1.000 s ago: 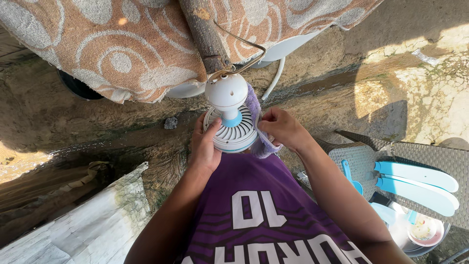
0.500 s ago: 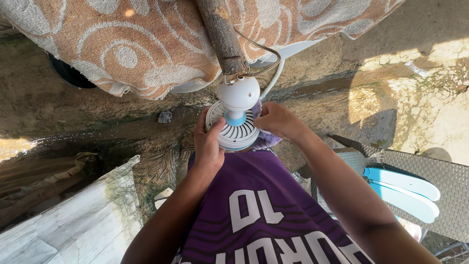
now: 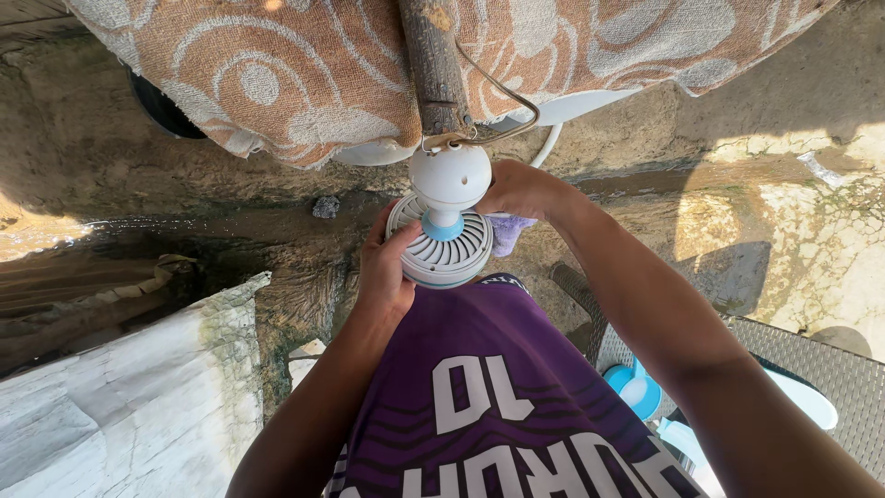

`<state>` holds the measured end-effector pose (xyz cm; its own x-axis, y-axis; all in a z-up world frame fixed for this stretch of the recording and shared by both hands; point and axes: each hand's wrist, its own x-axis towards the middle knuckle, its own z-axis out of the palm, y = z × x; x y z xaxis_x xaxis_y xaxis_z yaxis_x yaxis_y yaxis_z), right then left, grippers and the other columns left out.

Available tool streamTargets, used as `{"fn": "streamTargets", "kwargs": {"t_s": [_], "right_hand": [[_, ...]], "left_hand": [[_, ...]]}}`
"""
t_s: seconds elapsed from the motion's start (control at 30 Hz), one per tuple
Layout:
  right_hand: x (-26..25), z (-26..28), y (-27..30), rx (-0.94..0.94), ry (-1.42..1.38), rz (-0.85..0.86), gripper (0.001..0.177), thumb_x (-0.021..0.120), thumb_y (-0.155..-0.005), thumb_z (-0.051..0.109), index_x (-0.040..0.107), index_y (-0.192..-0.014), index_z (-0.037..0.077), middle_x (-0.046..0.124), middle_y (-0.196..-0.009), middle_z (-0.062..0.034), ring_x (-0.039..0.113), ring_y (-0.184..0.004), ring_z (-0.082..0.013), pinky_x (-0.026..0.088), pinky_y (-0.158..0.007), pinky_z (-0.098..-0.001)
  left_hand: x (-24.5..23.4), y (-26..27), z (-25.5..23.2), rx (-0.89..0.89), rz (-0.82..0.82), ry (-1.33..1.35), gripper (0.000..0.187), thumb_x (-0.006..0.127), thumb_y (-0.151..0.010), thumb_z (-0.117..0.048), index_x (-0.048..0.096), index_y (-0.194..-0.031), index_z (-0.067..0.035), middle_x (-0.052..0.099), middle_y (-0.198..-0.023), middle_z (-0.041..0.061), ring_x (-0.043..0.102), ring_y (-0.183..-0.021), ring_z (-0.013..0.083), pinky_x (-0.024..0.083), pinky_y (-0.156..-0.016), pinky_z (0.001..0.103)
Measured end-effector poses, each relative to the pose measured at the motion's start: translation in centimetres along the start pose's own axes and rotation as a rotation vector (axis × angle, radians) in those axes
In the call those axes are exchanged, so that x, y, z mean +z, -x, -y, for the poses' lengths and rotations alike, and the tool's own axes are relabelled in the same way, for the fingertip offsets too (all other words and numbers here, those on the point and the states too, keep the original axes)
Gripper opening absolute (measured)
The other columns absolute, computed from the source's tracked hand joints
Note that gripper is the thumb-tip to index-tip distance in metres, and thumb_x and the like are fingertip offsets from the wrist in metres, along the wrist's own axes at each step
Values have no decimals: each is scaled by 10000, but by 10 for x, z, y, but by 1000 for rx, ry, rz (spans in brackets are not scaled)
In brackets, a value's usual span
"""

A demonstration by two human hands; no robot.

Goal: The person cleans a portable ceiling fan motor unit, holding the body while wiping down its outer housing and ventilation slots with a cloth.

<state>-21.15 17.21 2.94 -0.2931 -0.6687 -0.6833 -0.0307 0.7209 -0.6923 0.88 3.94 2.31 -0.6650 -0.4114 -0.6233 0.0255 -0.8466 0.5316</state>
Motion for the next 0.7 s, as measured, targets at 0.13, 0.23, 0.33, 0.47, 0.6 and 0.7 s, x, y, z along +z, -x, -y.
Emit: {"fn": "streamTargets", "kwargs": {"t_s": [0.13,0.23,0.33,0.47,0.6,0.7], "right_hand": [[-3,-2,-16,-237,-71,70,410,830,-760,163,739,-1135,26,767,-987,7,669,-887,-49,524,-808,-247],[-2,-3,-13,-119,-110,69,386,787,-744,132,751,-1107,6,748,-929,-24,647,-822,-88,514,-728,-274],[5,-3,9,38,-41,14,297,744,-739,126,704,-1001,-9,677,-812,-51,593,-711,-130,491,-608,-313],[28,-6,49,35,-120,-102,256,772,-724,157,590,-841,19,549,-726,-18,494,-662,-112,427,-547,-306],[38,-4,61,54,-194,-196,286,769,-720,175,579,-878,32,529,-758,-1,496,-672,-98,448,-546,-275],[37,-4,52,82,-163,-226,316,777,-720,191,576,-892,18,551,-755,-19,501,-666,-103,430,-539,-271]], "left_hand": [[2,3,2,1,1,19,540,670,-894,-15,545,-1419,-24,686,-1229,139,707,-1098,235,620,-916,372],[4,2,6,21,-31,16,546,673,-885,-15,551,-1417,-25,688,-1239,142,709,-1101,236,621,-924,372],[3,1,8,85,-60,5,551,684,-882,-11,549,-1416,-12,685,-1242,150,707,-1104,239,619,-932,376],[4,-1,13,137,-122,-15,577,697,-868,-18,528,-1420,-17,679,-1251,140,707,-1103,239,624,-928,389],[7,0,18,141,-67,20,581,701,-893,-31,530,-1447,-2,683,-1268,163,702,-1120,242,611,-942,379],[8,0,14,116,-85,20,604,699,-876,-42,515,-1451,-33,677,-1260,142,706,-1109,229,619,-928,379]]}}
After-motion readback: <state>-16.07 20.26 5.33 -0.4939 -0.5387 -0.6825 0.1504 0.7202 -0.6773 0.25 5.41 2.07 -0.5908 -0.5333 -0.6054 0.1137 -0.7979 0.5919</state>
